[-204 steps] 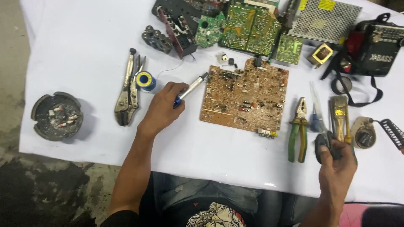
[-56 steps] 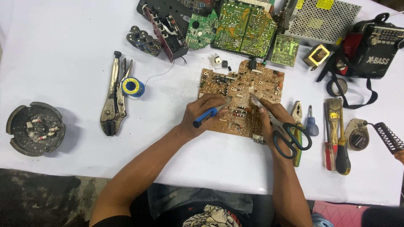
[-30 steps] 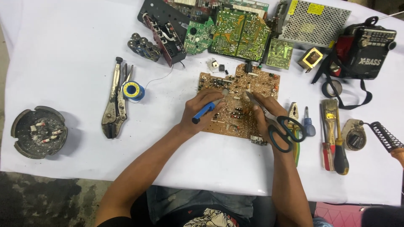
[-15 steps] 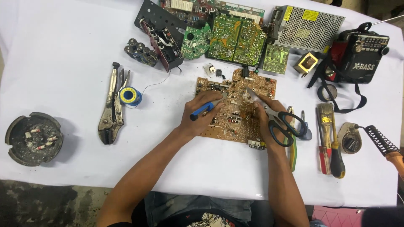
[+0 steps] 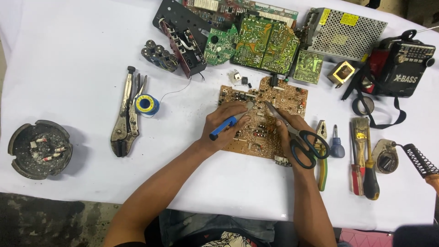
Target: Soldering and desoldering components on a brown circuit board using a soldering iron and scissors.
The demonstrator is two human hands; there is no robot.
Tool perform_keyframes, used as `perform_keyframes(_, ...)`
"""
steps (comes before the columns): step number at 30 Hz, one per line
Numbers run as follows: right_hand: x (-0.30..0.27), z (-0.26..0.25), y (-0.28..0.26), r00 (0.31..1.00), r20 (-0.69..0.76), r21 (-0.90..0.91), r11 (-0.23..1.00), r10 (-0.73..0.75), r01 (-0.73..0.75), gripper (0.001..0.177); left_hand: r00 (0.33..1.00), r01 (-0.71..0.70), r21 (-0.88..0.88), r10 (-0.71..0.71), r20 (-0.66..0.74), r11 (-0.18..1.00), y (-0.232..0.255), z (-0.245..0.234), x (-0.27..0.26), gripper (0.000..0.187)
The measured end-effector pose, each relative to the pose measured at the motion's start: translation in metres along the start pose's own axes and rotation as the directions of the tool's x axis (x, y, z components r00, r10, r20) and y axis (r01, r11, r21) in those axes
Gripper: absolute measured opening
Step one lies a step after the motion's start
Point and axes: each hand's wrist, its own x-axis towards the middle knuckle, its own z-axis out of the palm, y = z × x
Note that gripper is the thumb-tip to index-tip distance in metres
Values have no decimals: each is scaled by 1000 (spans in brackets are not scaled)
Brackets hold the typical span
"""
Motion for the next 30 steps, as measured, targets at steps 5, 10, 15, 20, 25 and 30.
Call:
perform_keyframes(5, -2, 1, 0, 1000, -3, 38, 999, 14, -14, 25, 1000, -3, -7, 3, 24, 1000, 5, 2, 4, 15)
perform_keyframes(10, -3, 0, -6, 999, -9, 60, 998, 35, -34, 24, 1000, 3, -8, -3, 21, 1000, 2, 1, 2, 15)
perform_keyframes(15, 0, -2, -11, 1000, -10, 9, 1000, 3, -3, 25, 1000, -20, 16, 20, 16, 1000, 0, 3, 2, 17)
perform_keyframes(20, -1, 0, -5, 1000, -11, -22, 1000, -2, 1, 22, 1000, -10, 3, 10, 25, 1000, 0, 1, 2, 17)
perform_keyframes(25, -1, -1, -7, 1000, 18, 22, 1000, -5, 5, 21, 999, 6, 20, -7, 45, 1000, 0, 1, 2, 19)
perform_keyframes(30, 1, -2, -11, 1000, -10, 68, 998, 7, -6, 21, 997, 16, 13, -17, 79, 1000, 2, 0, 2, 19)
